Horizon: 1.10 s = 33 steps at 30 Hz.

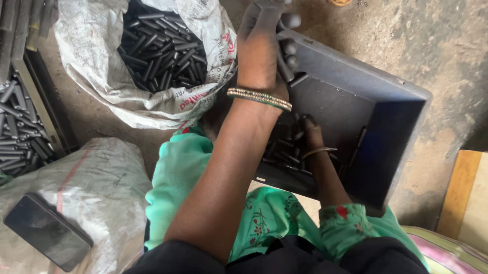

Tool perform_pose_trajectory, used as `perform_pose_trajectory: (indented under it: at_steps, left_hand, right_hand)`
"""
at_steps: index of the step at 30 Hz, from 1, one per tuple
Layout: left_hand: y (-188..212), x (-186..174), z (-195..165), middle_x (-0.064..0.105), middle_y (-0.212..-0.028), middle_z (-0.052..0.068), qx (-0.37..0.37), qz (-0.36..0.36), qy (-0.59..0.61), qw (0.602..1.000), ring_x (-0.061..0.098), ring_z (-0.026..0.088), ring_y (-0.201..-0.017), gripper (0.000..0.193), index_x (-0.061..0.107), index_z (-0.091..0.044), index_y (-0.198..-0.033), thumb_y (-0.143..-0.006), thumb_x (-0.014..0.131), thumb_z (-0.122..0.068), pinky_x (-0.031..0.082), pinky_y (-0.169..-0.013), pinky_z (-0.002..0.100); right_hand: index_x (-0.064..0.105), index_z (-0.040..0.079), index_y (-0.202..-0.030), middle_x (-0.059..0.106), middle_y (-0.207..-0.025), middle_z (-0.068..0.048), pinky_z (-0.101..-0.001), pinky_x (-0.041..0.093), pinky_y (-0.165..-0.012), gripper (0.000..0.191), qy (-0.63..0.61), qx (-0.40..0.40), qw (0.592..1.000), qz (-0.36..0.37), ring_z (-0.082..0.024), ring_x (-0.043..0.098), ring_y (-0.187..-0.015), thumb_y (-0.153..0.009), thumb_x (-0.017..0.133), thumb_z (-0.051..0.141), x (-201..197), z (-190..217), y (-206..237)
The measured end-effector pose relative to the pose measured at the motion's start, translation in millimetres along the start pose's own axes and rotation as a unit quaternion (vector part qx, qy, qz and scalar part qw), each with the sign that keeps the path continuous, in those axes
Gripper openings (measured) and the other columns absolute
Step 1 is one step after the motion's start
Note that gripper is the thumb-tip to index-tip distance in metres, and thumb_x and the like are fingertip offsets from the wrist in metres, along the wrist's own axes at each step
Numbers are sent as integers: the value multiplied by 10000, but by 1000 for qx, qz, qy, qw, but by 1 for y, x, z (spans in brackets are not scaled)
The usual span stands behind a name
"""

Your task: The person sits on the floor and transfers black cylindrical metal parts by hand from a woven sack into a plastic tray, grabbing handfuls and spreading them across the tray. They continue filling and leveling the tray, then reach back into the sack near the end.

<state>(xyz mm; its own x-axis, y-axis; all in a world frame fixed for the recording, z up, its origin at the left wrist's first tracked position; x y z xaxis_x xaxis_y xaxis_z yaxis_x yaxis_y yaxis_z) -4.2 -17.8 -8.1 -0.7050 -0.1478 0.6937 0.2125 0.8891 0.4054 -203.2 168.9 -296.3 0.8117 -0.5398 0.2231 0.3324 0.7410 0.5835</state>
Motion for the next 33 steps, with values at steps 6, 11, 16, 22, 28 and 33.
perform_pose_trajectory:
  at_steps: [6,11,16,22,28,33]
  left_hand:
    - [-8,-10,-26,641,-894,-10,42,-37,23,998,561,76,-590,225,599,-174,-1069,-914,672,-319,405,-466,241]
    - [-13,-37,-61,547,-873,-1,127,-42,55,989,528,89,-681,176,567,-188,-1048,-955,667,-300,370,-508,251]
    - [-14,-67,-102,589,-988,-12,230,-81,33,969,569,131,-912,169,569,-136,-1033,-971,649,-272,445,-757,319]
    - [-7,-92,-138,608,-1133,98,408,-148,-131,892,574,242,-1075,343,598,45,-1170,-967,611,-232,427,-987,377]
    - [-11,-99,-130,565,-1090,119,421,-172,-157,877,527,237,-1013,269,570,103,-1134,-986,643,-110,458,-983,384]
    - [-23,-90,-96,567,-962,84,303,-110,-17,947,505,187,-907,169,552,34,-1049,-961,632,-86,459,-851,399]
  right_hand:
    - [554,-34,-1373,638,-1226,-146,-471,460,-1077,676,-353,48,932,69,-298,565,-1215,-972,610,508,49,72,57]
    - [563,-20,-1445,659,-1397,-204,-315,468,-995,880,-376,60,913,143,-337,586,-1321,-906,597,675,117,126,91]
    - [509,-53,-1495,560,-1508,-256,-419,416,-1219,941,-283,13,939,195,-362,550,-1407,-928,576,695,177,162,95]
    - [421,83,-1551,423,-1598,-254,-647,317,-1201,861,-108,-14,943,316,-446,358,-1513,-926,517,667,281,204,82]
    - [387,97,-1577,420,-1643,-179,-563,383,-1171,781,149,-187,935,261,-354,445,-1491,-978,692,493,280,216,71]
    - [657,56,-1363,719,-1273,-199,-396,566,-929,507,371,-187,908,48,-343,716,-1072,-946,750,329,168,149,34]
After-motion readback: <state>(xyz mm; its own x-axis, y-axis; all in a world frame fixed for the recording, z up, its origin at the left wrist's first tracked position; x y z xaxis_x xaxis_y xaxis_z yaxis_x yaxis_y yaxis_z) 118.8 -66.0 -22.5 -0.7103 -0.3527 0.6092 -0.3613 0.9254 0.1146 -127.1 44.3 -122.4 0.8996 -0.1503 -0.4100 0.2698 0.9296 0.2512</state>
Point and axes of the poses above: each hand's wrist, its own y-axis away from the middle knuckle, its own x-axis out of the palm, z = x × y, the point moved 2 cm from there along -y, towards the middle knuckle
